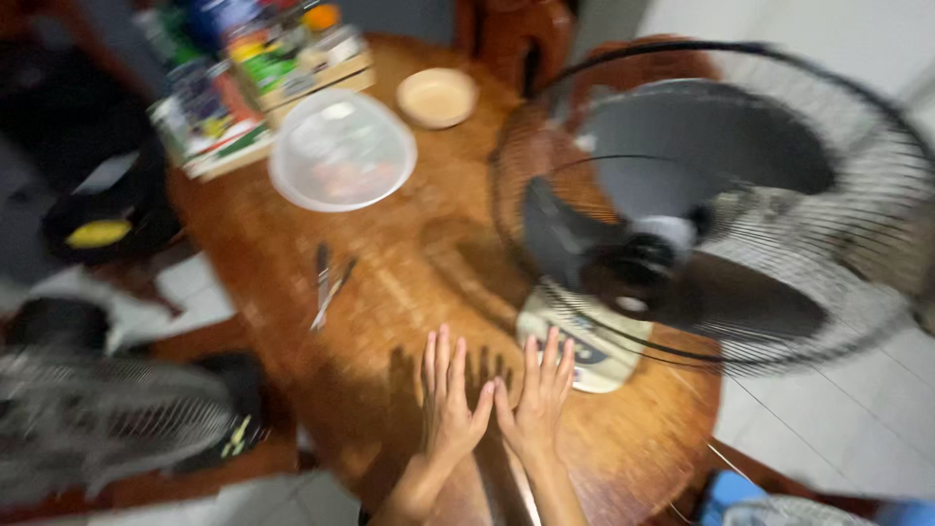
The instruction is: The person disassembles a table fan by removing the front grill, unscrewing the blade nut, and detaching the blades. They then remove the rear grill and place the components on the table.
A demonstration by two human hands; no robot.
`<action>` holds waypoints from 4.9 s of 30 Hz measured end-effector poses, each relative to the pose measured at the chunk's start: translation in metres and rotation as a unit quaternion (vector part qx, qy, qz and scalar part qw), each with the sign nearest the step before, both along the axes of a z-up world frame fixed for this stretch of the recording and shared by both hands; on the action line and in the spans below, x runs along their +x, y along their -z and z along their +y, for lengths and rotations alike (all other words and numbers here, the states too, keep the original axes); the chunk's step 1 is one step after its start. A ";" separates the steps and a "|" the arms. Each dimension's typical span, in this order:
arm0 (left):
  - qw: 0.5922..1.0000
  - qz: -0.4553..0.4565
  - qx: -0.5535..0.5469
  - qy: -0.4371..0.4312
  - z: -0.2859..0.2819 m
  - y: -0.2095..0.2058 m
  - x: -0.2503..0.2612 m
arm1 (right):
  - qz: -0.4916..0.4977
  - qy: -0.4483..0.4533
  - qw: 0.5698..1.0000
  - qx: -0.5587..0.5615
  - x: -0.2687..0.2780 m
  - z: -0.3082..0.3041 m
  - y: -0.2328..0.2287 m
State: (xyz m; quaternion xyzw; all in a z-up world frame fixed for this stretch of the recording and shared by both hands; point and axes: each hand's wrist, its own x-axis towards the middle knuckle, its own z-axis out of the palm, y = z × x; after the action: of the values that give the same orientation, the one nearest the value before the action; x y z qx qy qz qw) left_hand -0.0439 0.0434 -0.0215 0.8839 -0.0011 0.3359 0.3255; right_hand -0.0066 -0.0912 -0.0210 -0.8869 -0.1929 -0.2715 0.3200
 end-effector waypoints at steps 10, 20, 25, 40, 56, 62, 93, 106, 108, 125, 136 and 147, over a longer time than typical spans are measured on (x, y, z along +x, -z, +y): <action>0.991 -0.065 -0.036 -0.113 0.110 -0.020 -0.070 | -0.020 -0.198 0.980 0.030 -0.036 0.131 -0.012; 0.964 -0.093 -0.007 -0.250 0.266 -0.045 -0.196 | -0.011 -0.353 0.934 0.053 -0.141 0.299 -0.042; 0.952 -0.080 0.005 -0.295 0.332 -0.041 -0.244 | -0.011 -0.384 0.921 0.060 -0.163 0.357 -0.043; 0.809 -0.112 0.012 -0.577 0.613 0.077 -0.353 | 0.025 -0.340 0.938 0.064 -0.123 0.450 -0.025; 0.855 0.042 -0.005 -0.517 0.725 0.067 -0.380 | 0.027 -0.378 0.922 0.079 -0.112 0.459 -0.012; 0.840 0.071 0.007 -0.538 0.758 0.056 -0.389 | 0.040 -0.421 0.903 0.072 -0.118 0.471 -0.015; 0.934 0.003 -0.023 -0.357 0.614 -0.003 -0.377 | 0.027 -0.454 0.891 -0.007 -0.052 0.503 -0.039; 0.980 -0.009 0.071 -0.183 0.404 0.047 -0.249 | 0.232 -0.232 0.945 -0.007 -0.013 0.361 0.128; 0.990 0.068 0.035 -0.117 0.380 0.042 -0.208 | 0.237 -0.186 0.953 0.008 0.022 0.335 0.154; 0.976 0.137 -0.020 -0.169 0.366 0.028 -0.142 | -0.037 -0.230 0.847 -0.477 0.199 0.339 0.163; 0.909 -0.107 0.121 -0.384 0.452 -0.034 -0.219 | 0.157 -0.324 0.888 -0.286 0.151 0.344 0.094; 0.933 -0.058 0.093 -0.342 0.547 -0.112 -0.263 | 0.308 -0.419 0.854 -0.032 -0.026 0.476 -0.101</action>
State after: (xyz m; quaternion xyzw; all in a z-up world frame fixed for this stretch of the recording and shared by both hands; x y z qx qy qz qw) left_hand -0.3066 0.5903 0.0900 0.8363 0.2511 0.4757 0.1065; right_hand -0.0321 0.3848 0.0803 -0.7700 -0.4467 0.1813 0.4179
